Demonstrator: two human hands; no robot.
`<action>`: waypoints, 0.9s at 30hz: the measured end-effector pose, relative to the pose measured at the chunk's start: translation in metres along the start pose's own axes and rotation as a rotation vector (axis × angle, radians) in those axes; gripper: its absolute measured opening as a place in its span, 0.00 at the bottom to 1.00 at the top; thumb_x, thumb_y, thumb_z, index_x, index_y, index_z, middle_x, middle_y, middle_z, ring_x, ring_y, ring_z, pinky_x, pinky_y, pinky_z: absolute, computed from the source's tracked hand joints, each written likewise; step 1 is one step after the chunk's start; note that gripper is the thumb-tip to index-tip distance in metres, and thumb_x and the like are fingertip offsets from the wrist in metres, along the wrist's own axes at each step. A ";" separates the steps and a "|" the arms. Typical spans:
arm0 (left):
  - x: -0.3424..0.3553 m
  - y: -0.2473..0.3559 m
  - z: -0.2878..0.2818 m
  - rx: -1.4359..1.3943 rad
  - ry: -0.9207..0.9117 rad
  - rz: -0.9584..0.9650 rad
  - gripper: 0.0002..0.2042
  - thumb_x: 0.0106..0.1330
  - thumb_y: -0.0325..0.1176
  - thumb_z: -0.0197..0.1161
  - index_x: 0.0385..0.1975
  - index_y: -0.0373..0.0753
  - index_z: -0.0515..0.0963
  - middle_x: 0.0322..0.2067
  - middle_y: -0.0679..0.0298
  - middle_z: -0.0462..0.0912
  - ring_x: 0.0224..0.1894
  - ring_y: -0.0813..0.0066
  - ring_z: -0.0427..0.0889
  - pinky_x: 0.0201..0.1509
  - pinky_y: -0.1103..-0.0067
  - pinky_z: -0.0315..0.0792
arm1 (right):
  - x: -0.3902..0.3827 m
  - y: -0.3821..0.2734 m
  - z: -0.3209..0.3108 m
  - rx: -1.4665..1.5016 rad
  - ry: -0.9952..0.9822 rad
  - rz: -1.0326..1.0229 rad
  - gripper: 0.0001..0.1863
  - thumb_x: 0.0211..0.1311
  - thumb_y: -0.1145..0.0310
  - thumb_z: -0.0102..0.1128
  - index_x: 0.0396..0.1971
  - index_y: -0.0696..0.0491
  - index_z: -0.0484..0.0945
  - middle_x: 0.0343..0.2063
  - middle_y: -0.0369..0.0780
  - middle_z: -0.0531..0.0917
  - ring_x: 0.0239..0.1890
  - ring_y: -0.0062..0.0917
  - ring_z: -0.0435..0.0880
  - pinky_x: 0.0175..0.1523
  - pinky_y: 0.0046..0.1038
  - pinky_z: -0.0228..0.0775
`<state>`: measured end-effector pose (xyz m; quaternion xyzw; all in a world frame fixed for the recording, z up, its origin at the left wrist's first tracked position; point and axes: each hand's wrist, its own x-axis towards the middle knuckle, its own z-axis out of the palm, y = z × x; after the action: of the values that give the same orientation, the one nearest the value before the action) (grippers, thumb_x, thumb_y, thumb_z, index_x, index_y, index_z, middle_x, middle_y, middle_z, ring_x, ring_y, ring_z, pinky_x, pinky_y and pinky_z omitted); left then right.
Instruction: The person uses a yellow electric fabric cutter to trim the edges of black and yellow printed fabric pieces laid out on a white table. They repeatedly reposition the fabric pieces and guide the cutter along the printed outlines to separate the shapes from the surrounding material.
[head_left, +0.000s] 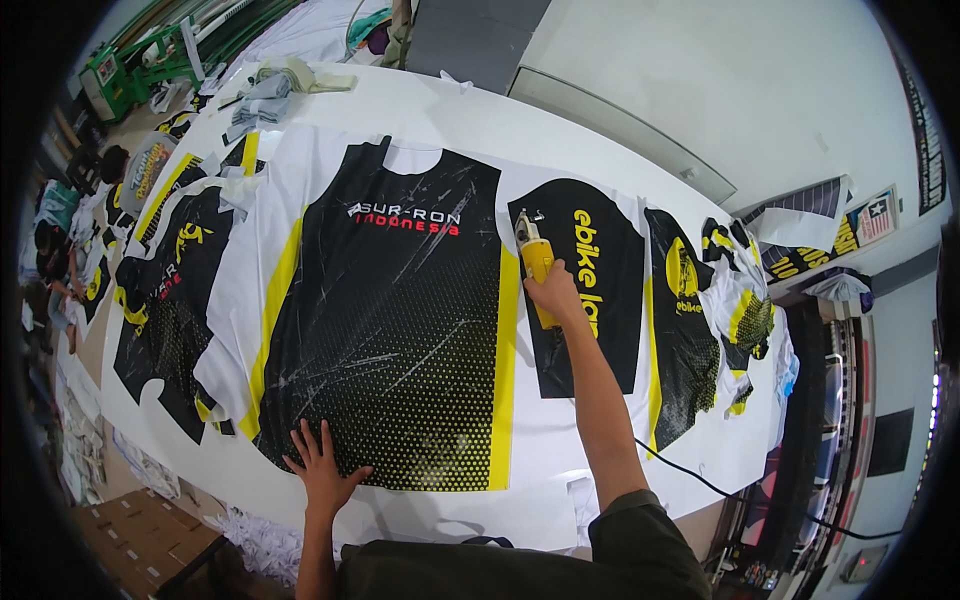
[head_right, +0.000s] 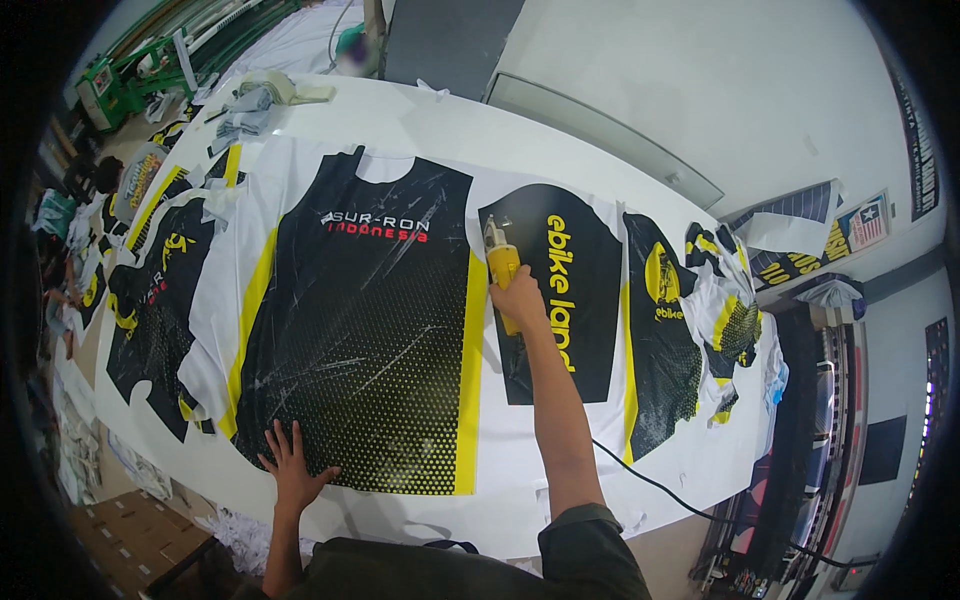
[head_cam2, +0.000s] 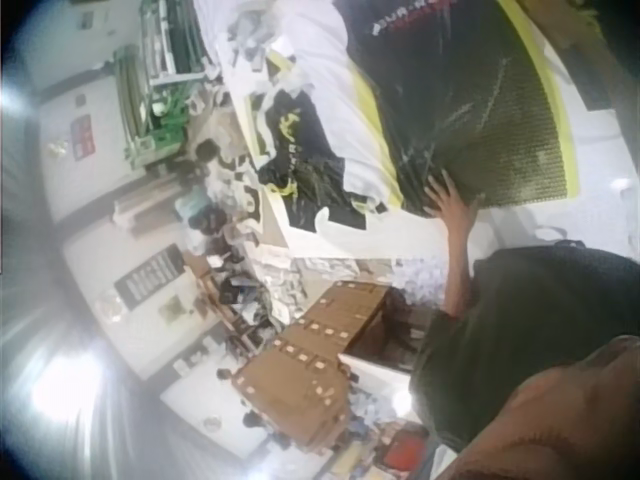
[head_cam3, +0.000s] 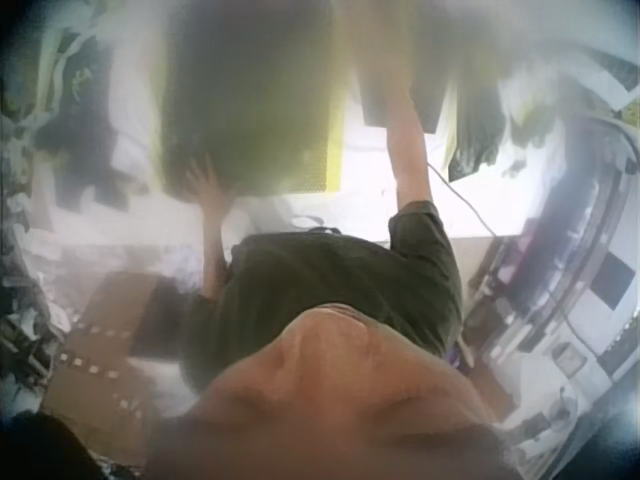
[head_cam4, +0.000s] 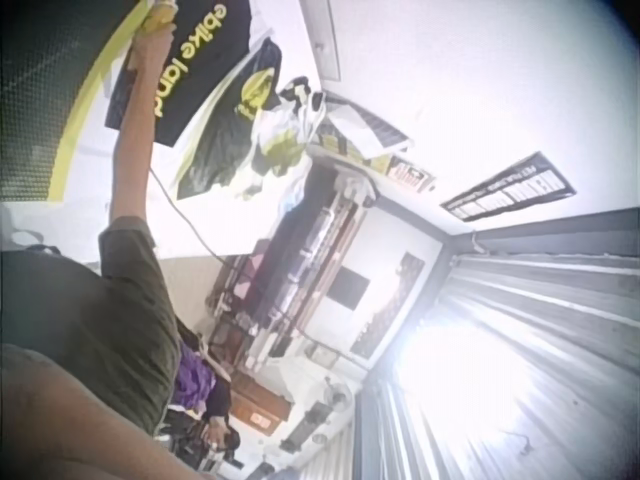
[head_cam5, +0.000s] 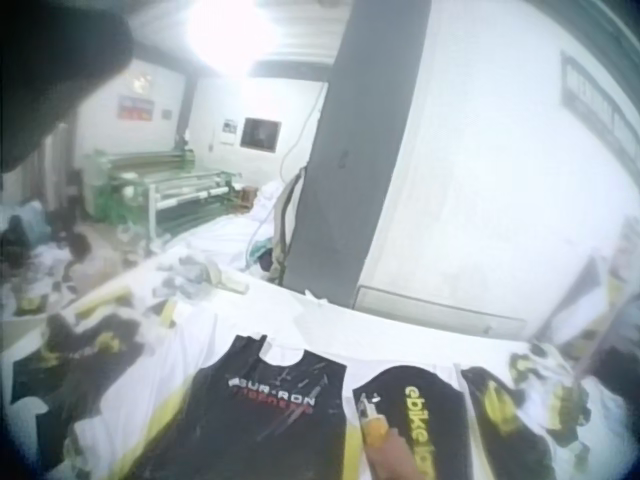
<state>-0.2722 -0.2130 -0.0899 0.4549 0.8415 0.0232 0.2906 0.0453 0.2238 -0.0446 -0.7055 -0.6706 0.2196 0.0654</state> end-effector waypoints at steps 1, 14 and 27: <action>0.000 0.000 0.000 -0.003 -0.003 -0.002 0.67 0.43 0.62 0.80 0.81 0.47 0.43 0.81 0.47 0.30 0.81 0.39 0.27 0.72 0.30 0.29 | 0.007 0.003 0.002 -0.014 0.014 -0.042 0.37 0.56 0.53 0.67 0.54 0.68 0.66 0.46 0.66 0.83 0.49 0.57 0.86 0.53 0.44 0.81; 0.001 0.004 -0.005 -0.007 -0.047 -0.031 0.67 0.43 0.62 0.80 0.81 0.46 0.43 0.80 0.46 0.29 0.81 0.38 0.26 0.72 0.30 0.29 | 0.080 -0.024 0.002 -0.022 0.022 -0.045 0.43 0.54 0.52 0.68 0.59 0.71 0.66 0.49 0.67 0.82 0.53 0.56 0.85 0.56 0.43 0.81; -0.002 -0.004 0.000 -0.037 -0.063 -0.059 0.67 0.42 0.68 0.78 0.81 0.48 0.45 0.80 0.46 0.32 0.81 0.36 0.29 0.72 0.31 0.27 | 0.205 -0.063 0.016 0.004 0.079 -0.034 0.44 0.51 0.47 0.70 0.57 0.69 0.69 0.53 0.62 0.81 0.57 0.54 0.83 0.60 0.43 0.78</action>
<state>-0.2749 -0.2168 -0.0904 0.4249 0.8444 0.0156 0.3260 -0.0179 0.4260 -0.0795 -0.7019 -0.6792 0.1915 0.0969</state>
